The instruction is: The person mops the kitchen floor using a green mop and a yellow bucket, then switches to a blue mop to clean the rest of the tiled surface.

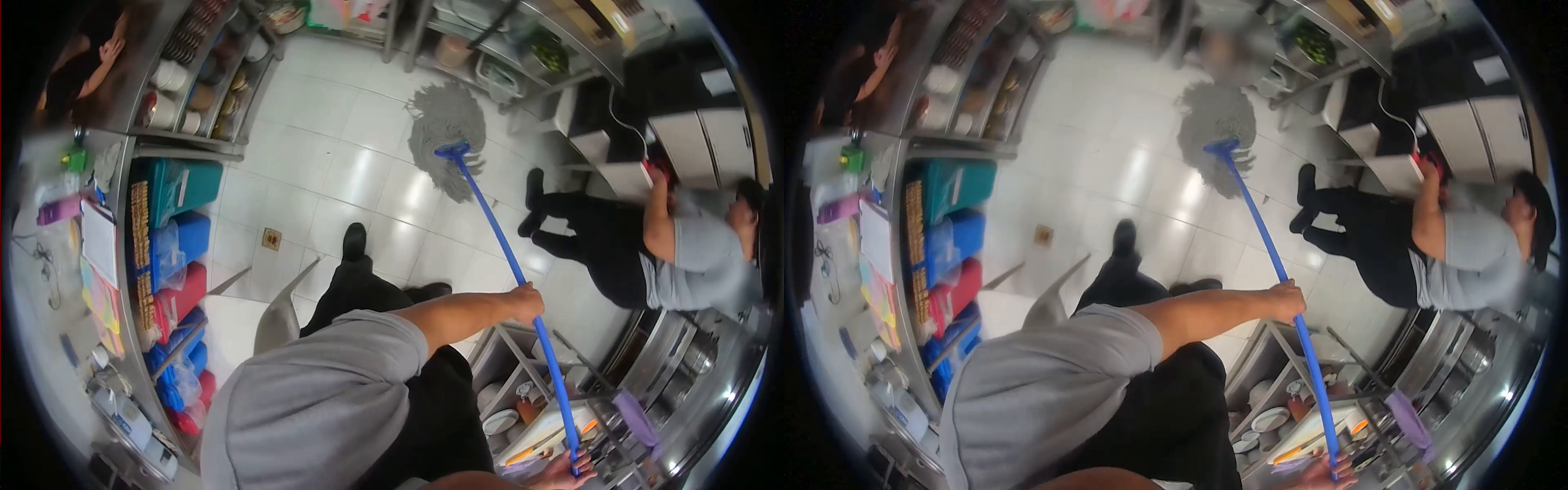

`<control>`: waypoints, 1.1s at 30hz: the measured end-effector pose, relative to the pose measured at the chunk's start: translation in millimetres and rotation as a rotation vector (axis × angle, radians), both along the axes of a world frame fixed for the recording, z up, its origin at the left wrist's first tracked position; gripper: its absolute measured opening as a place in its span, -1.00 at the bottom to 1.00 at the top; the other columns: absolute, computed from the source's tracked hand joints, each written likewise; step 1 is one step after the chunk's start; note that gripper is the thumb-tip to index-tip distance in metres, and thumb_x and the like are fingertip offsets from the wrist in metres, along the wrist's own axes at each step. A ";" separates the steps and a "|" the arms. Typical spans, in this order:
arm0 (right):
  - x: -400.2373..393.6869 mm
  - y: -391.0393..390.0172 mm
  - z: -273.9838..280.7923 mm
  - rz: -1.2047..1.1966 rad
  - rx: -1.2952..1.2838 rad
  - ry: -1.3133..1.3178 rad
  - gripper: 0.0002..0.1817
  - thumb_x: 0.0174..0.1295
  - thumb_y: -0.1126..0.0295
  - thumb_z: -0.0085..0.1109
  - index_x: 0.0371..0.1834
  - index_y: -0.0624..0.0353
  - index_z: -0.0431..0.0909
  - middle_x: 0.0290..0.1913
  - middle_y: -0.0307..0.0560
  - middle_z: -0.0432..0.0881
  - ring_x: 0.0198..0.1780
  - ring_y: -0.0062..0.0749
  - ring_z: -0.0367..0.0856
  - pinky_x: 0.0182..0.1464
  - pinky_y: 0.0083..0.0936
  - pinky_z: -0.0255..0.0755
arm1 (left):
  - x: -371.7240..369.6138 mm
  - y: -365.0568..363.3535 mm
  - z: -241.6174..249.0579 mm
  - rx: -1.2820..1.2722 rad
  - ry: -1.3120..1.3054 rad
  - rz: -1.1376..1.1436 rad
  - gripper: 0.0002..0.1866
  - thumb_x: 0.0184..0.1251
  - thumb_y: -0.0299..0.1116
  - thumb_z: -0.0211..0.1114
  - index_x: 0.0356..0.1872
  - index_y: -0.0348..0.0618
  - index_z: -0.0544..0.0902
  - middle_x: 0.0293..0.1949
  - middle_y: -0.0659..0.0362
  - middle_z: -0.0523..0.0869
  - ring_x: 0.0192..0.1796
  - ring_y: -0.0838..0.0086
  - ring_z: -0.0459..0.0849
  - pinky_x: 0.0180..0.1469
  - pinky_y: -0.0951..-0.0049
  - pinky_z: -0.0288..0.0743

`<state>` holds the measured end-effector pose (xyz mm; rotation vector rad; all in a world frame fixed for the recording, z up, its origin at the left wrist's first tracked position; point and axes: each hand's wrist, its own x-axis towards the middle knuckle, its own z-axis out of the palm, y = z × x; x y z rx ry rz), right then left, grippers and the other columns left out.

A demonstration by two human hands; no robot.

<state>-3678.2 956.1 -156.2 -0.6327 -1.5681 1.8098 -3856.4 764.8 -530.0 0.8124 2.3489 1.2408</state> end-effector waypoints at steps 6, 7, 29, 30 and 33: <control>-97.3 -70.9 -81.2 0.679 -0.209 0.057 -0.48 0.67 0.05 -0.13 -0.54 -0.02 0.21 -0.54 -0.25 0.17 -0.30 -0.27 0.39 -0.16 -0.23 0.52 | -41.6 -205.7 -50.5 -0.186 0.032 0.360 -0.84 0.03 -0.16 0.47 -0.43 0.04 0.82 -0.37 0.07 0.81 -0.15 0.10 0.81 0.09 0.02 0.54; -113.3 -113.6 -104.3 0.513 -0.231 0.064 -0.47 0.65 0.01 -0.10 -0.55 -0.01 0.21 -0.53 -0.24 0.22 -0.28 -0.26 0.43 -0.23 -0.14 0.56 | -48.7 -251.5 -70.9 -0.230 0.103 0.429 -0.87 0.04 -0.20 0.44 -0.43 0.03 0.80 -0.36 0.07 0.81 -0.14 0.08 0.81 0.07 0.00 0.55; -22.3 -287.0 -273.2 1.237 0.093 -0.077 -0.85 0.58 0.48 0.04 -0.20 0.27 0.53 0.27 0.20 0.64 0.32 -0.08 0.61 0.21 -0.10 0.68 | 95.4 -423.9 -94.0 -0.598 -0.093 1.328 -0.47 0.40 0.07 0.37 0.34 0.32 0.51 0.54 -0.06 0.40 0.57 -0.32 0.22 0.39 -0.47 0.32; -32.0 -254.8 -261.1 1.232 0.114 -0.049 -0.86 0.55 0.52 0.05 -0.23 0.26 0.54 0.23 0.20 0.68 0.29 -0.10 0.63 0.23 -0.16 0.65 | 93.4 -390.9 -95.0 -0.605 -0.076 1.247 -0.47 0.38 0.07 0.38 0.33 0.29 0.53 0.55 -0.09 0.38 0.57 -0.32 0.22 0.40 -0.47 0.31; -33.7 -130.3 -214.2 1.350 0.131 -0.021 -0.85 0.55 0.48 0.09 -0.25 0.24 0.53 0.12 0.22 0.71 0.37 0.10 0.58 0.14 -0.05 0.73 | 94.3 -299.5 -89.4 -0.601 0.037 0.993 -0.51 0.31 0.03 0.43 0.21 0.17 0.62 0.46 -0.13 0.45 0.52 -0.26 0.32 0.39 -0.43 0.33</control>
